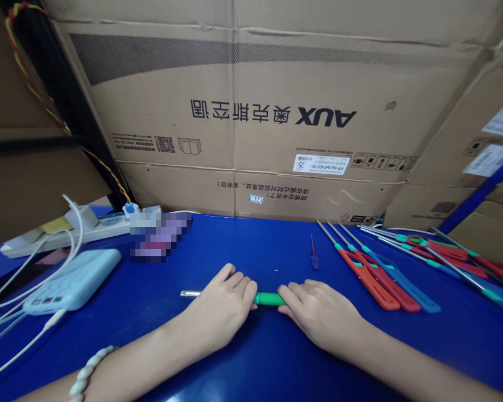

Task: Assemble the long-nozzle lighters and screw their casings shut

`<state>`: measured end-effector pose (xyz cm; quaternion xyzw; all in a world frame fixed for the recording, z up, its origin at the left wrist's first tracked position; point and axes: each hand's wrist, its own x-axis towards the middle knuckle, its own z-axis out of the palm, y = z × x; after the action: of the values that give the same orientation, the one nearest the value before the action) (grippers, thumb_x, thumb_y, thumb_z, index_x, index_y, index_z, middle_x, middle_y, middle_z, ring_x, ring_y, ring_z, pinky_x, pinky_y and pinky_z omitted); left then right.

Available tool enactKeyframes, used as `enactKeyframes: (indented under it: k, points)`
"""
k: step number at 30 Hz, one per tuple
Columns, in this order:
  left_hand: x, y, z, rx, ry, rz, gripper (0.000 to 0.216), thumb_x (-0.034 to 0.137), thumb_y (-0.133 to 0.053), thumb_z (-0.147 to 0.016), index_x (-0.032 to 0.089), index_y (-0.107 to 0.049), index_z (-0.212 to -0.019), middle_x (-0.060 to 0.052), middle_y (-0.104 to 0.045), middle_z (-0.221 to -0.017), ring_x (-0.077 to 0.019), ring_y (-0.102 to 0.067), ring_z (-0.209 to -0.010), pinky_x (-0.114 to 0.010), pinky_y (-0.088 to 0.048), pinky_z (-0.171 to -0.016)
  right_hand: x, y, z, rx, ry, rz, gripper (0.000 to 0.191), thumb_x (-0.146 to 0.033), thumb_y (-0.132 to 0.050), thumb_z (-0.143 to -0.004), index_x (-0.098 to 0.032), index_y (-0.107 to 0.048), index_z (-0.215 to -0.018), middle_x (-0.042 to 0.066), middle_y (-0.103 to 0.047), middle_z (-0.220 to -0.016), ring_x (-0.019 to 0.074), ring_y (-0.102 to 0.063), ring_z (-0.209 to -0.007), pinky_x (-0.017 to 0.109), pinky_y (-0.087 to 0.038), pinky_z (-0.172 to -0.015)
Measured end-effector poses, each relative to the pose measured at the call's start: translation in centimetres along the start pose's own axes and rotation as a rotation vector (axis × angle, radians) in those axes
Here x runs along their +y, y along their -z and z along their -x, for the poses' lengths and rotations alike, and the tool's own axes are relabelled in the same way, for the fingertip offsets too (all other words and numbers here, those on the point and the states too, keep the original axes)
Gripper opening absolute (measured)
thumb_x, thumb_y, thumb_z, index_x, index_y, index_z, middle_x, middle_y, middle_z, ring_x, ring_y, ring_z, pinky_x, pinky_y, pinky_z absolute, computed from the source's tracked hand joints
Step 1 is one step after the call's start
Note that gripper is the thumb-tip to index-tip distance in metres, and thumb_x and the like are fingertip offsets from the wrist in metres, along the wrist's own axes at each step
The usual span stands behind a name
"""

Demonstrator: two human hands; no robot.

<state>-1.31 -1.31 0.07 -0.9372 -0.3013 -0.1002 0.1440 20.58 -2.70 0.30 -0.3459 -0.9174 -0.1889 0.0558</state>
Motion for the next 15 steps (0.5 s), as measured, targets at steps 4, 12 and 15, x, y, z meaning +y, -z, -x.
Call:
enactKeyframes:
  k: [4, 12, 15]
  points:
    - [0.5, -0.1, 0.1, 0.021, -0.002, -0.059, 0.021, 0.012, -0.035, -0.093, 0.015, -0.049, -0.078, -0.006, -0.055, -0.072, -0.0231, -0.051, -0.064, -0.041, -0.035, -0.074, -0.2, 0.0, 0.1, -0.017, -0.006, -0.004, 0.018, -0.03, -0.041, -0.096, -0.018, -0.048, -0.086, 0.003, -0.063, -0.069, 0.018, -0.058, -0.053, 0.029, -0.031, -0.052]
    - [0.1, 0.4, -0.3, 0.043, -0.02, -0.062, 0.019, 0.014, -0.035, -0.094, 0.016, -0.048, -0.08, -0.006, -0.055, -0.074, -0.0223, -0.049, -0.067, -0.04, -0.034, -0.074, 0.0, 0.3, -0.3, -0.004, -0.048, -0.077, 0.019, -0.03, -0.041, -0.096, -0.018, -0.05, -0.087, 0.004, -0.064, -0.07, 0.0187, -0.06, -0.057, 0.029, -0.036, -0.055]
    - [-1.5, 1.0, -0.5, 0.022, -0.01, -0.093, 0.018, 0.019, -0.038, -0.095, 0.015, -0.049, -0.081, -0.006, -0.056, -0.076, -0.0238, -0.05, -0.071, -0.039, -0.034, -0.07, 1.3, 0.7, -0.5, -0.057, -0.113, -0.236, 0.014, -0.03, -0.047, -0.094, -0.017, -0.051, -0.092, 0.004, -0.066, -0.08, 0.0193, -0.063, -0.066, 0.028, -0.039, -0.059]
